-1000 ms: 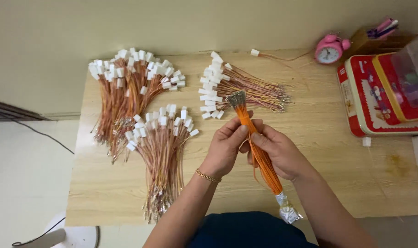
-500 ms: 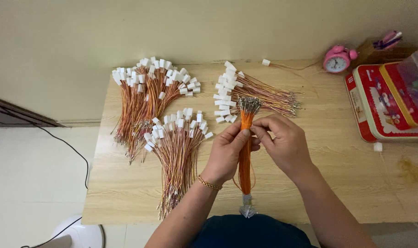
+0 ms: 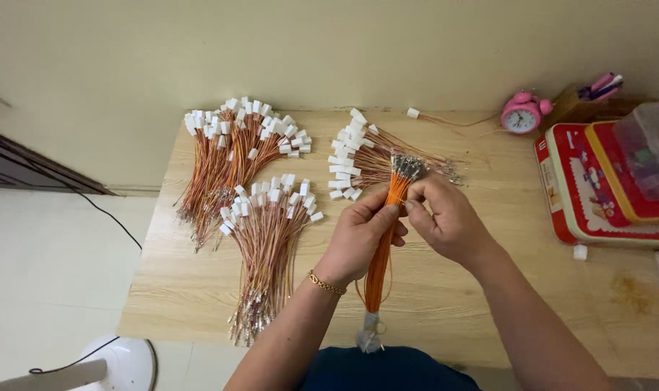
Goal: The person inserts thin copper wires into small white plastic connectors by hand. They repeatedly pick up wires and connectors from a wooden table, fit the wire ends into the plastic housing, and place the assembled units into a pile. The person also handles a bundle of orange wires, separating them and organizing the workspace.
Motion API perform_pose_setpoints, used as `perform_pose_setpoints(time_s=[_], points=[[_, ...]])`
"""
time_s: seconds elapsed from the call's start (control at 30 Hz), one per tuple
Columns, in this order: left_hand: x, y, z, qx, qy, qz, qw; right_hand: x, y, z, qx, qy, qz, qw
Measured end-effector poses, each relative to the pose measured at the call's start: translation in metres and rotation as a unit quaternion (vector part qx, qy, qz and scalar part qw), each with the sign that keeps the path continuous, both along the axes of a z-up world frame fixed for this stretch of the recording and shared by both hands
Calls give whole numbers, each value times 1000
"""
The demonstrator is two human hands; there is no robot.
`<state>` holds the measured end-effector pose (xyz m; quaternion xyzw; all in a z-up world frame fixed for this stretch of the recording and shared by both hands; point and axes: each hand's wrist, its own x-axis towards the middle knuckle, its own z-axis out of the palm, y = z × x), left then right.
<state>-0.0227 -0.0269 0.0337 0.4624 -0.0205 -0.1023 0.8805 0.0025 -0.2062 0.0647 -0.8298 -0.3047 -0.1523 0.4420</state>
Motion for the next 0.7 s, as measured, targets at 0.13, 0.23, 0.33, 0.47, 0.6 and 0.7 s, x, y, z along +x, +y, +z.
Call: perform_pose_setpoints(time_s=[0.13,0.23,0.33,0.47,0.6,0.7], points=[[-1,-19,12,8,2,31,999,-2,-10,5,103,6,43,994],[0,-27,14,13,11,51,999,-5,-11,9,162,60,62,983],[3,-27,27,57,-3,93,994,3,-22,4,169,134,83,973],[9,-13,40,144,-54,148,977,0,-13,35,-7,189,-18,982],[15,-3,26,286,-126,206,927,-8,6,64,-104,46,26,993],[21,-4,7,437,-284,221,824,2,1,44,53,58,21,997]])
